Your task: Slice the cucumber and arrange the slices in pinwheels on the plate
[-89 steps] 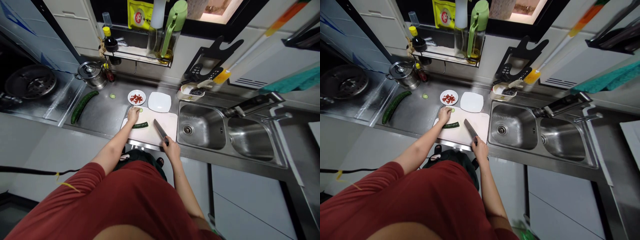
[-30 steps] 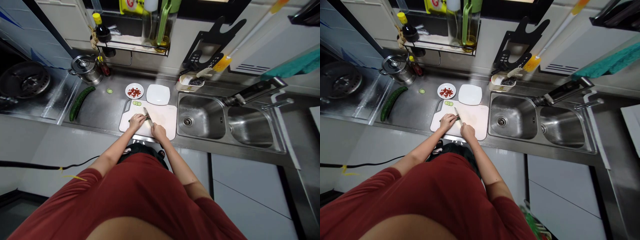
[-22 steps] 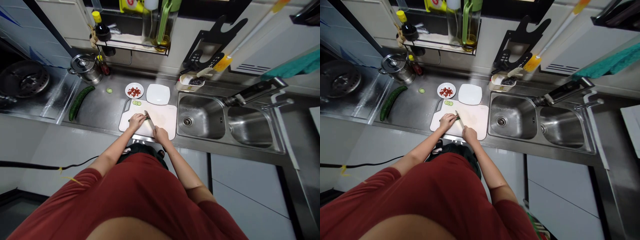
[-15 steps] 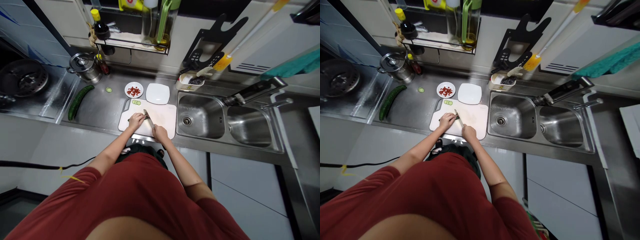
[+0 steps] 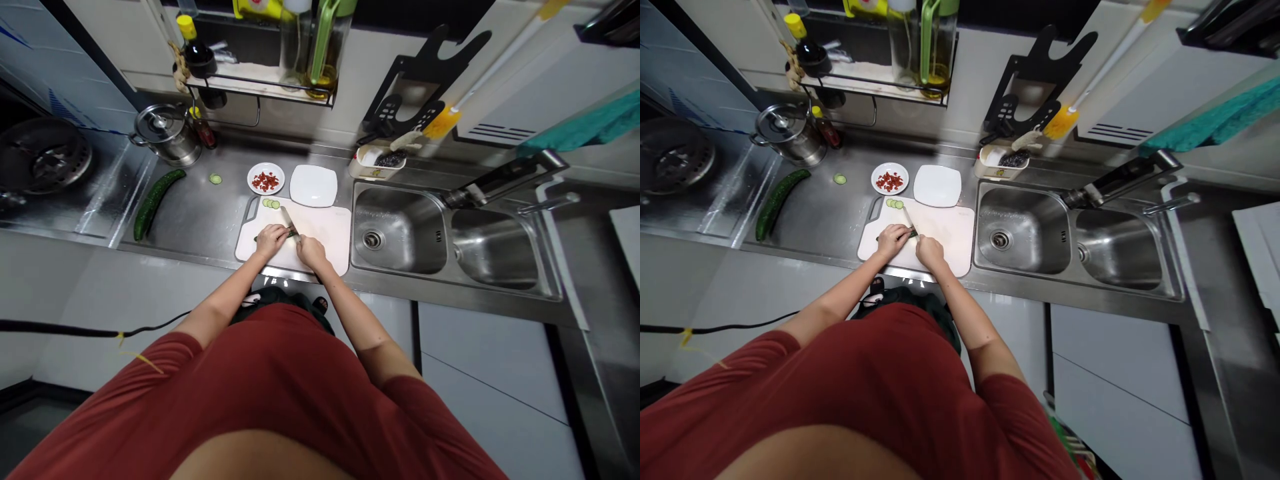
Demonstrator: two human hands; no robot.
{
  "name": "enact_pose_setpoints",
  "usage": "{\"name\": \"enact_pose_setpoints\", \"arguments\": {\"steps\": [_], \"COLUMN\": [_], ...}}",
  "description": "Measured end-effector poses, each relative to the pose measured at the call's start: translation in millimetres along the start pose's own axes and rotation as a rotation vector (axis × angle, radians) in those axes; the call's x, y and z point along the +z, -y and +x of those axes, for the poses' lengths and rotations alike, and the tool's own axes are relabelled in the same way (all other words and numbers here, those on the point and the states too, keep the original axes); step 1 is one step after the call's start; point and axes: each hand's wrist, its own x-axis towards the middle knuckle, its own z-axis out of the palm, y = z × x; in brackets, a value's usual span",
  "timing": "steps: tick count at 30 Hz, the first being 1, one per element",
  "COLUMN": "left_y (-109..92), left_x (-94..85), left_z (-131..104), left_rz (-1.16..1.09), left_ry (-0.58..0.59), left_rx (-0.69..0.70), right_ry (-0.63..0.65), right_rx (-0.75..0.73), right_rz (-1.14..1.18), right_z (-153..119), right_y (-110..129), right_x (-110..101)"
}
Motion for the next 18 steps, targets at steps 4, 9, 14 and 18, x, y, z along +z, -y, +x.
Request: {"name": "enact_pose_setpoints", "arguments": {"steps": [4,9,14,18], "left_y": [0.8,0.0,0.0,1.2], "left_x": [1.2,1.3,1.3,1.9], "left_z": [-0.4,-0.8,-0.5,-0.7], "left_rz": [-0.01,-0.008,-0.007,-0.015], "left_ry": [-0.007,0.005,0.004,0.006], "left_rx": [0.004,-0.004,-0.008,0.0], "right_ry": [0.01,0.046,0.028,0.017], "right_rx": [-0.001,0.01,0.003,-0.001], "right_rz": [-0.003,-0.007,-0.009,-0.008], "right_z": [-6.1,-17.8,-11.9,-3.3], "right_y": [-3.7,-11.2,-9.8,-6.6], "right_x": [2.4,6.6,6.5,6.9]}}
